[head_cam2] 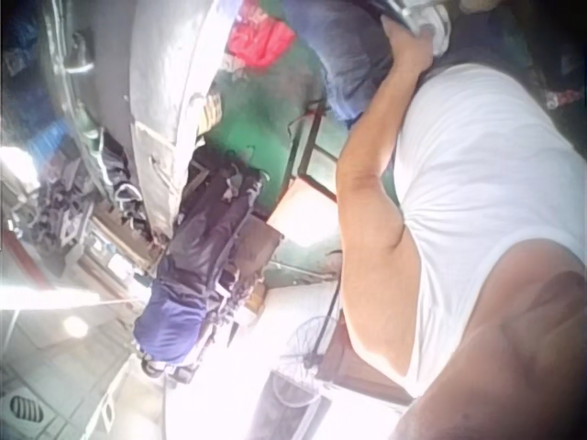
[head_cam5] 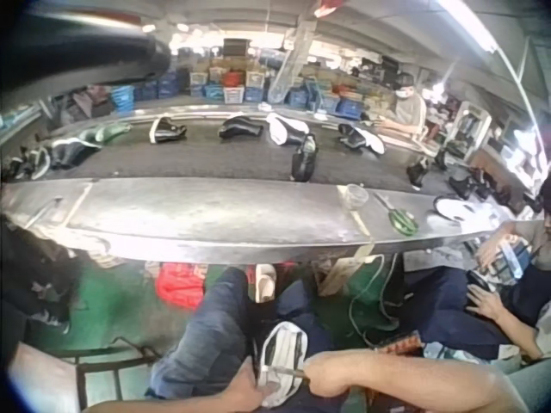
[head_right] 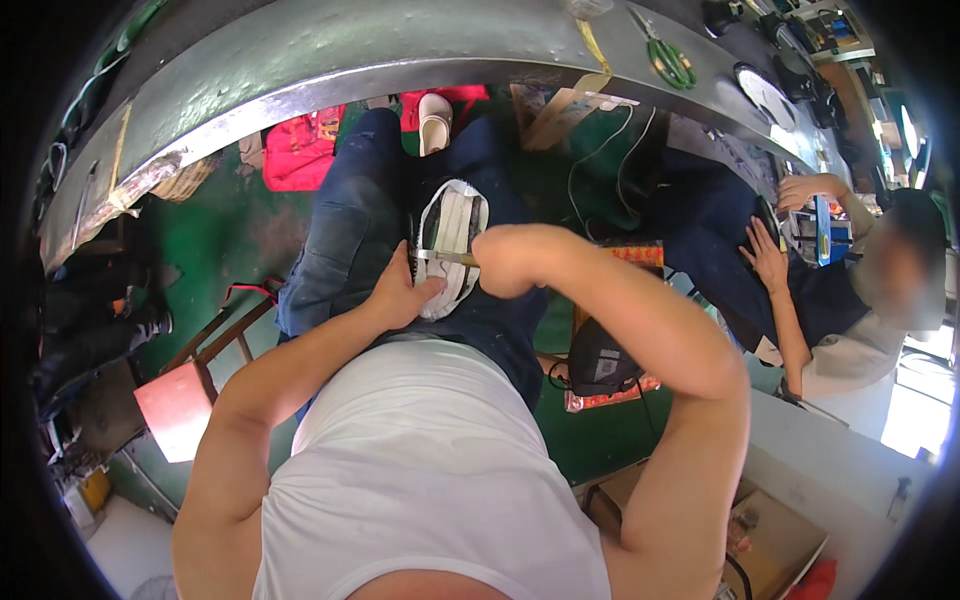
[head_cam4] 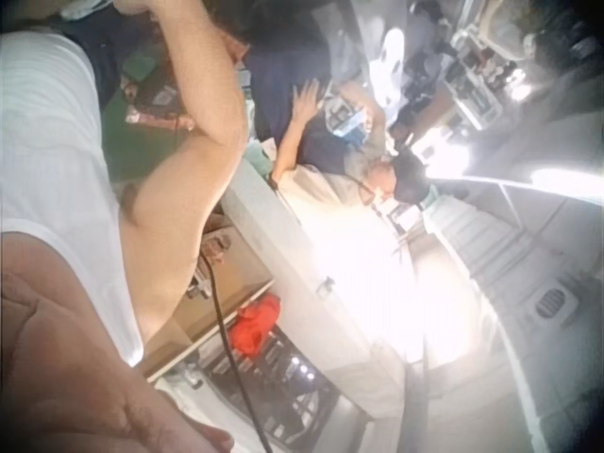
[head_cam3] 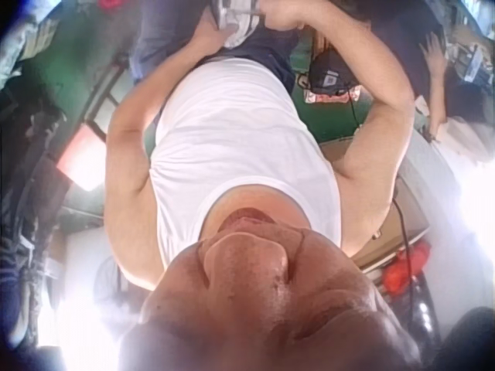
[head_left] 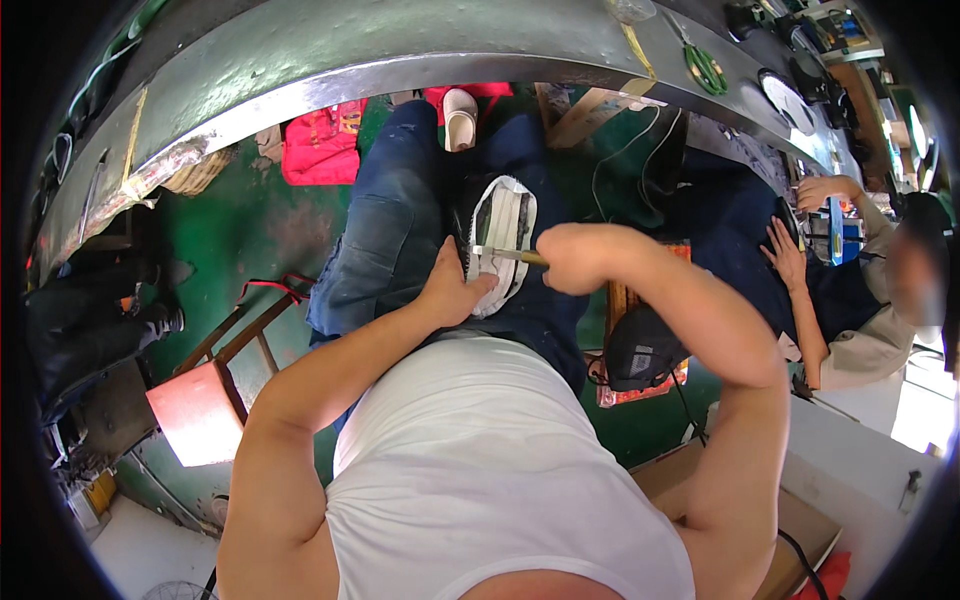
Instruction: Using pliers to pull and secure shoe upper materials onto the lasting board at a factory workbench.
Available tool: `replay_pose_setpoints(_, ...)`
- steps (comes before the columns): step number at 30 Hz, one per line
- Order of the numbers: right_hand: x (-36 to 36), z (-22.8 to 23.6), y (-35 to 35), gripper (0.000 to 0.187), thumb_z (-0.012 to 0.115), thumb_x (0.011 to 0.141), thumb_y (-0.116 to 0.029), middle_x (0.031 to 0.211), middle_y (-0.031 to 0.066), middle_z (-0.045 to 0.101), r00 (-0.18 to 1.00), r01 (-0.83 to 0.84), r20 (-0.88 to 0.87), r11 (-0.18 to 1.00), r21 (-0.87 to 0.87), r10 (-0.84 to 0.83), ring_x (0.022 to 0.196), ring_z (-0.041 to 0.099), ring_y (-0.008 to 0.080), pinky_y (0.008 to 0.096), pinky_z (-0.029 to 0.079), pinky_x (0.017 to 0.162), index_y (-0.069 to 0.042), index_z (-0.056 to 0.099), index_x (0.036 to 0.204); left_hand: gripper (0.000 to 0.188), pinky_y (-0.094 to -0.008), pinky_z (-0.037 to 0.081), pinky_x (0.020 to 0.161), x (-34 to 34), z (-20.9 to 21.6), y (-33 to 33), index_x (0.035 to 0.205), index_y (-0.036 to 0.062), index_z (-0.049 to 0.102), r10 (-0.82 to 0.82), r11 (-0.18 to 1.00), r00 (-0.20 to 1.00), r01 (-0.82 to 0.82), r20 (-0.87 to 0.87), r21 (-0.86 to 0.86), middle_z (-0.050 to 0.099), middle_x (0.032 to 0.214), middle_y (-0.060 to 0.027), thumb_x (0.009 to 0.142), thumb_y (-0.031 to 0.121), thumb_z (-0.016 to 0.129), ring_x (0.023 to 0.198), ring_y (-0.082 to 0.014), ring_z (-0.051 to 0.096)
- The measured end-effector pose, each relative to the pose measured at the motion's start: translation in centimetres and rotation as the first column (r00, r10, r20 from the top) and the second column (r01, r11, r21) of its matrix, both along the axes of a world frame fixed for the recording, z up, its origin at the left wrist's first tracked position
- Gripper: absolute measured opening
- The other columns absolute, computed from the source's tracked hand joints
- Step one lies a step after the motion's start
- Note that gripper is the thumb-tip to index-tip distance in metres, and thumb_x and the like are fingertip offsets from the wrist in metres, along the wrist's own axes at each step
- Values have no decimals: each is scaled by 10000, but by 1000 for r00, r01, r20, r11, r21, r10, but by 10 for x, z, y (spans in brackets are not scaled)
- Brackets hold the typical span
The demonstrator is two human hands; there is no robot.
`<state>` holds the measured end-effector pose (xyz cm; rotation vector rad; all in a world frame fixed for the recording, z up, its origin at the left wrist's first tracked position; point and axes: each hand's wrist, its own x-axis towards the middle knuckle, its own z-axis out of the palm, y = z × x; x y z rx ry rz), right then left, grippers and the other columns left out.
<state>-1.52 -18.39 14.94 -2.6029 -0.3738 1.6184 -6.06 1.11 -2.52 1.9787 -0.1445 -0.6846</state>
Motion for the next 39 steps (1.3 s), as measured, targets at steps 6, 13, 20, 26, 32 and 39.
replay_pose_setpoints(6, 24, 9, 25, 250, 550, 866, -117, 863, 253, 687, 949, -304, -122, 948, -98, 292, 843, 684, 374, 439, 541, 751, 82, 696, 902, 1007, -356, 354, 1116, 0, 19, -7, 1471, -190, 91, -17, 999, 998, 19, -52, 33, 437, 1412, -331, 823, 216, 747, 1338, -347, 457)
replay_pose_setpoints(13, 1, 7, -2, 278, 602, 883, -192, 928, 239, 695, 994, -73, 85, 994, 77, 67, 910, 684, 387, 463, 539, 782, 44, 701, 992, 788, -383, 381, 1105, 13, 39, 5, 1490, -112, 214, -21, 602, 765, -504, -643, -620, 485, 1409, -252, 936, 334, 554, 1315, -307, 486)
replay_pose_setpoints(20, -50, -79, -21, 268, 609, 909, -244, 917, 238, 680, 920, 147, 284, 911, 384, -269, 877, 663, 420, 501, 516, 794, -2, 602, 1021, 629, -375, 474, 982, 23, 22, -20, 1291, -22, 575, 467, 691, 583, -710, -665, -137, 661, 1188, -179, 1040, 480, 290, 1118, -298, 627)
replay_pose_setpoints(26, -85, -99, 0, 248, 642, 879, -240, 961, 218, 676, 731, 280, 441, 818, 502, -521, 909, 655, 402, 500, 507, 763, -23, 592, 989, 618, -481, 459, 977, 16, -7, -20, 1377, 6, 514, 454, 891, 891, -455, 18, 12, 606, 1221, -310, 1046, 450, 240, 1157, -470, 567)
replay_pose_setpoints(32, -53, -65, -25, 367, 642, 867, -204, 1024, 220, 654, 913, 305, 163, 890, 338, -375, 953, 640, 413, 477, 504, 850, 10, 567, 1156, 567, -507, 470, 940, 13, -11, -13, 1420, -10, 453, 338, 932, 924, -355, 176, 75, 624, 1142, -332, 1048, 386, 293, 1077, -496, 591)
replay_pose_setpoints(39, -43, -92, -16, 360, 600, 875, -113, 1088, 271, 620, 598, -66, 764, 936, 346, -241, 1022, 612, 435, 455, 500, 890, 86, 540, 1170, 568, -497, 478, 925, 10, 13, -8, 1484, -8, 347, 270, 958, 960, -276, 69, 85, 625, 1129, -339, 1046, 352, 335, 1067, -487, 598)
